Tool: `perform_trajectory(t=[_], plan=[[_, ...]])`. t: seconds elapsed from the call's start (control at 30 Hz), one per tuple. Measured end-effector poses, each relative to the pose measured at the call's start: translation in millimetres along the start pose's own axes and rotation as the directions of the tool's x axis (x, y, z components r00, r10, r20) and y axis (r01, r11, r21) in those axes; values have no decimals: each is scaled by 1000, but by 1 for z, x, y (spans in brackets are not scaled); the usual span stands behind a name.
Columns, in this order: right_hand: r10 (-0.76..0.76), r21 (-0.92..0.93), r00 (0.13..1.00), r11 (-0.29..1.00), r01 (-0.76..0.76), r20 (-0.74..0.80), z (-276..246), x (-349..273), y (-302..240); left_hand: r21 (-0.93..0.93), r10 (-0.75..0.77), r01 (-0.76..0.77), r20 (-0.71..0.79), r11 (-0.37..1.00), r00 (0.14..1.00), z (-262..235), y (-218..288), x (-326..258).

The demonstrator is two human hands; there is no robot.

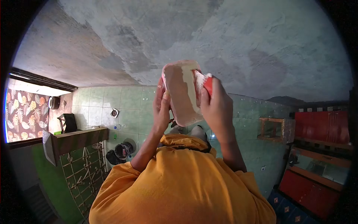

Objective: The person applies wall filler to a wall using a putty knife, repeatedly scooping the filler from a plastic container and spreading it over the surface.

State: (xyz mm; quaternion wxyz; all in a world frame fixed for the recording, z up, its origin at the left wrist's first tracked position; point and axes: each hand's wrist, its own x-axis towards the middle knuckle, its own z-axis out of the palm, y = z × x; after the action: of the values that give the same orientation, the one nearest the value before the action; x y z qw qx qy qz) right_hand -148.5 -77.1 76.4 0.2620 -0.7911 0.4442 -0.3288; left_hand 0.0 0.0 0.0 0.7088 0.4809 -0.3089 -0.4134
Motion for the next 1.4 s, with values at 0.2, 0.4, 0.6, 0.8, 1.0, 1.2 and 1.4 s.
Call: perform_trajectory(t=[0.2,0.4,0.6,0.8,1.0,1.2,1.4], plan=[[-106,-248,988,960,131,113,-11,-5,19,109,151,-140,-99,984,984,49,-20,-19],[-2,100,1000,995,3,-6,-64,-2,54,-30,71,-75,-140,997,988,67,-43,-20],[289,687,933,634,-356,217,-94,-1,110,-30,-24,18,-187,999,982,91,-40,-28],[365,803,896,437,-406,254,-96,0,161,-64,-213,204,-193,977,958,117,-38,-37],[475,846,829,274,-458,295,-109,9,181,34,-48,52,-107,998,993,115,-50,-51],[593,921,734,-38,-387,333,-112,36,193,-138,-125,118,-42,983,991,105,-44,-48],[299,993,947,-54,-107,119,-151,134,104,-200,-136,112,-110,973,985,81,-32,-34]])
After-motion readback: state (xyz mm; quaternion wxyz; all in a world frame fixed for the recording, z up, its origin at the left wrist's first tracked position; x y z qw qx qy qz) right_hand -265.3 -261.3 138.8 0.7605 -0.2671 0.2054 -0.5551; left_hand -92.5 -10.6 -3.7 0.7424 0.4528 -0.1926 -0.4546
